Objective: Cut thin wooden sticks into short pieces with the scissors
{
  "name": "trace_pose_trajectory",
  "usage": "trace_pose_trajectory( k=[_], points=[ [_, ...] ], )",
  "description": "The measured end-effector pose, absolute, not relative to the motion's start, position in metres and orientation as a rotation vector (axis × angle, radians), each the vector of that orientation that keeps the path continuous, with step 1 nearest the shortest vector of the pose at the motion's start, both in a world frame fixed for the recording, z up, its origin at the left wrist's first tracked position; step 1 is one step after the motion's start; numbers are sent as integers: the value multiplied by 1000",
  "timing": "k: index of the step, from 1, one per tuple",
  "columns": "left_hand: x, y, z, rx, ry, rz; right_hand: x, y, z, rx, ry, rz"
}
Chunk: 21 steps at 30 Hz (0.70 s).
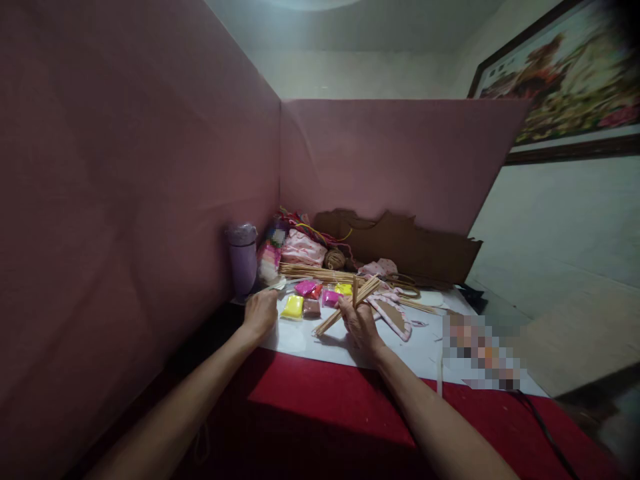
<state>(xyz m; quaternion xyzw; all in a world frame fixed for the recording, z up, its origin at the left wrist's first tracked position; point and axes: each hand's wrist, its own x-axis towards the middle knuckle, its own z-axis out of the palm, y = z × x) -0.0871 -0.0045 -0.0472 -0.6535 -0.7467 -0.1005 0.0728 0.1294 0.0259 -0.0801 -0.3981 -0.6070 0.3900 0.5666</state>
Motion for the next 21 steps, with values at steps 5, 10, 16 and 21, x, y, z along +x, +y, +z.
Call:
trace_pose_trajectory(
  k=[5, 10, 16, 21],
  points=[
    [-90, 17, -46, -1999, -2230, -182, 129, 32, -87, -908, -1429, 965],
    [-82, 27, -47, -2040, -2201, -104, 130, 34, -90, -918, -1401, 999],
    [-77, 23, -34, -2107, -2150, 7, 131, 38, -91, -865, -1403, 1013],
    [-79, 3, -15, -2088, -2137, 48, 131, 39, -90, -874, -1471, 911]
  ],
)
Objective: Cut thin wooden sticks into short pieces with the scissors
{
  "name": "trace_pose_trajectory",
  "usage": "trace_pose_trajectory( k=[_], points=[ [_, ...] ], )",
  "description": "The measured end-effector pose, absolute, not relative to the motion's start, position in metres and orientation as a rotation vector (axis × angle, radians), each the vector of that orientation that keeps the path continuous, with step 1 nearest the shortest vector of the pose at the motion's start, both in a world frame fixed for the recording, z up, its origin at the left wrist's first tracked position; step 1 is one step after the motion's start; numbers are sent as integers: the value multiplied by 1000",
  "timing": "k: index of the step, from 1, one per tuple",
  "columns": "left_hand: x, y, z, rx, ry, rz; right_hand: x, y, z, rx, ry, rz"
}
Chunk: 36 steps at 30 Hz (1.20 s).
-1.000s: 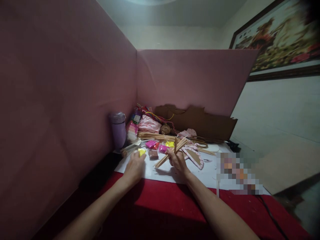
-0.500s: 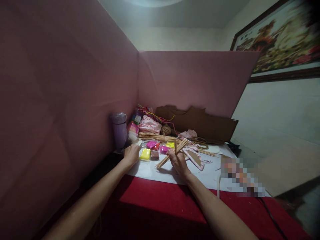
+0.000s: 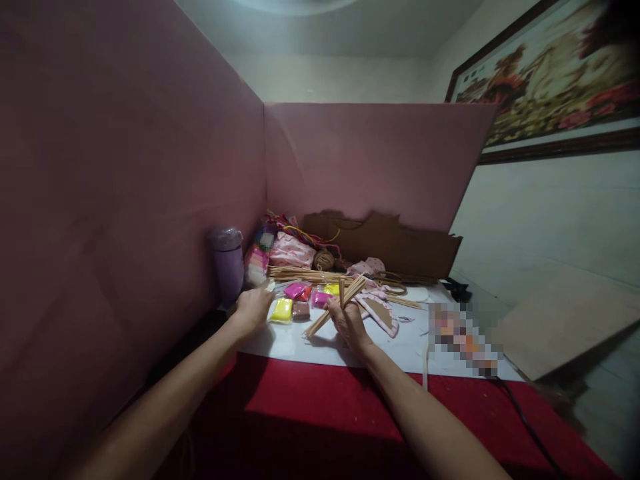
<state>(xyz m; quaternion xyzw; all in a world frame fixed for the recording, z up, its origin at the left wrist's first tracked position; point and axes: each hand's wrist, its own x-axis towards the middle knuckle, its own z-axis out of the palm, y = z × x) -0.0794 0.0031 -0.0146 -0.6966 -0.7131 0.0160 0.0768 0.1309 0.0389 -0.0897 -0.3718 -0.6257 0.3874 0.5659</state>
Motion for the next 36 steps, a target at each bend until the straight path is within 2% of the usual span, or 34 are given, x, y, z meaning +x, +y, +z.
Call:
trace_pose_trajectory(
  k=[5, 7, 12, 17, 23, 36],
  points=[
    [-104, -37, 5, -2143, -2227, 46, 130, 38, -87, -909, -1494, 888],
    [-115, -50, 12, -2207, -2297, -56, 130, 38, -87, -922, -1508, 878],
    [-121, -63, 15, -2427, -2331, -580, 130, 34, -81, -928, -1560, 852],
    [-88, -43, -9, -2662, -2546, -1254, 132, 28, -72, -902, -1570, 927],
    [-57, -14, -30, -2964, -2330, -1771, 136, 26, -64, -805, -1547, 1056],
    [-22, 0, -33, -3062, -2346, -1923, 148, 30, -56, -759, -1500, 1148]
  ],
)
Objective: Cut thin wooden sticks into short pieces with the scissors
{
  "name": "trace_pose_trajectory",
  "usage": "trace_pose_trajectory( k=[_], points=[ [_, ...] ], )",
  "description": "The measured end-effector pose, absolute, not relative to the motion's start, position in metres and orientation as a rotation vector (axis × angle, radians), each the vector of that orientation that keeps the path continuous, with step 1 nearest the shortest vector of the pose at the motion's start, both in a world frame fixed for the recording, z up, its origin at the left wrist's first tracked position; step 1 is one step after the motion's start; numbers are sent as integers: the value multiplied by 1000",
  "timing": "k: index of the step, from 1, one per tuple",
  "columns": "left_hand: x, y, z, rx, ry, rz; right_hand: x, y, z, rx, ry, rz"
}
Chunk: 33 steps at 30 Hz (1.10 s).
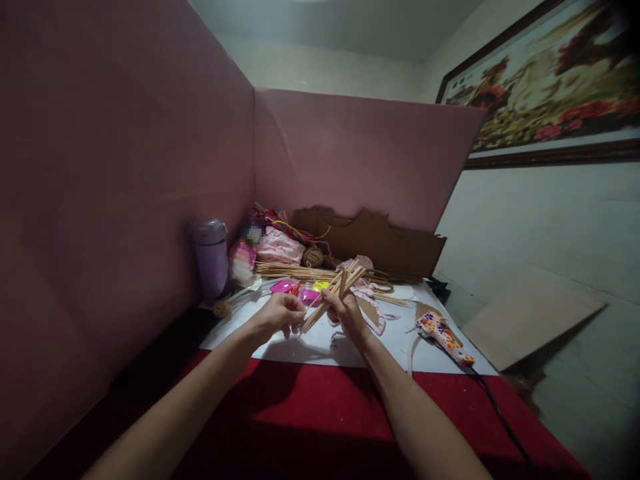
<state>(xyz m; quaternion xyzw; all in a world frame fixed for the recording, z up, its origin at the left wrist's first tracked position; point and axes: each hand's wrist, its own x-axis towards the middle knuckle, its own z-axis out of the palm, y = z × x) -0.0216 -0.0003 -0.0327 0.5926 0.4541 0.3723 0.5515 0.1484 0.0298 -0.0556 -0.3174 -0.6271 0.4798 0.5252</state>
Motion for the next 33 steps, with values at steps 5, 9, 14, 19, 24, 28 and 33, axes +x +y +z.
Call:
trace_pose_trajectory(
  k=[5, 9, 14, 19, 24, 28, 33],
  points=[
    [-20, 9, -42, 1482, 1110, 908, 151, 33, -55, -754, -1483, 1168],
    [-20, 17, -54, 1532, 1120, 950, 152, 35, -55, -811, -1543, 1023],
    [-17, 23, -79, 1628, 1132, 1036, 152, 32, -55, -897, -1750, 741],
    [-17, 24, -90, 1909, 1220, 1090, 150, 25, -51, -945, -1866, 608],
    [-21, 22, -91, 2029, 1246, 1083, 145, 21, -50, -934, -1910, 496],
    [-24, 20, -92, 2084, 1218, 1054, 137, 21, -54, -910, -1948, 376],
    [-26, 14, -89, 2153, 1164, 1018, 129, 24, -56, -823, -2068, 377]
  ],
)
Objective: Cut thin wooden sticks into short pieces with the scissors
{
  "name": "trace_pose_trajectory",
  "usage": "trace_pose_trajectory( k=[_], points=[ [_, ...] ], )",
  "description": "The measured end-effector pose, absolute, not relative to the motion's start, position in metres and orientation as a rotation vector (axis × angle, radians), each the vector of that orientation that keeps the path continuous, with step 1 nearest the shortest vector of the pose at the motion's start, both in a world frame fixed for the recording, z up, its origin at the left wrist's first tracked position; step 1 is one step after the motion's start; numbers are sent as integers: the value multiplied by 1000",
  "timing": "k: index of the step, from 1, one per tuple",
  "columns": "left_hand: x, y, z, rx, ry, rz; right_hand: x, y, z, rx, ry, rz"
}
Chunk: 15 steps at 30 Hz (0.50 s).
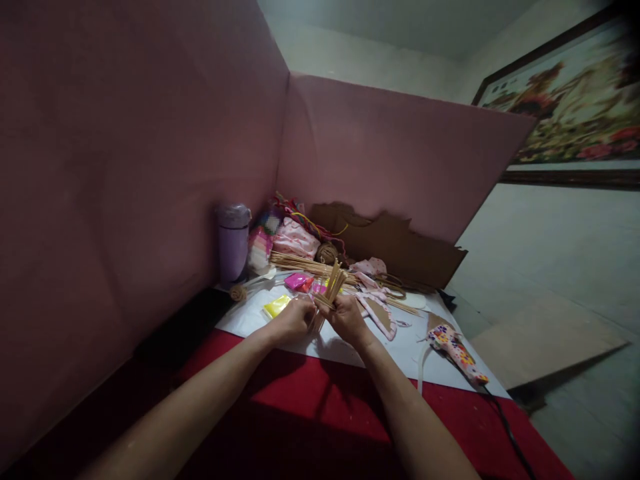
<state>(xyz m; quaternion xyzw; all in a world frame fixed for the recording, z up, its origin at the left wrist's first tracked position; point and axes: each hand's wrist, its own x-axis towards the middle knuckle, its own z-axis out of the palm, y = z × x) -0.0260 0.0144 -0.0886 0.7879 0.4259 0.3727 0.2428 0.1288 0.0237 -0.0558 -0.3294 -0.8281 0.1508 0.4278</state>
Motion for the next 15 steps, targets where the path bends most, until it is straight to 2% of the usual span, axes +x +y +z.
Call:
trace_pose_trajectory(
  k=[15],
  points=[
    [-27, 9, -76, 2003, 1122, 1158, 133, 25, -57, -925, -2135, 257]
  ],
)
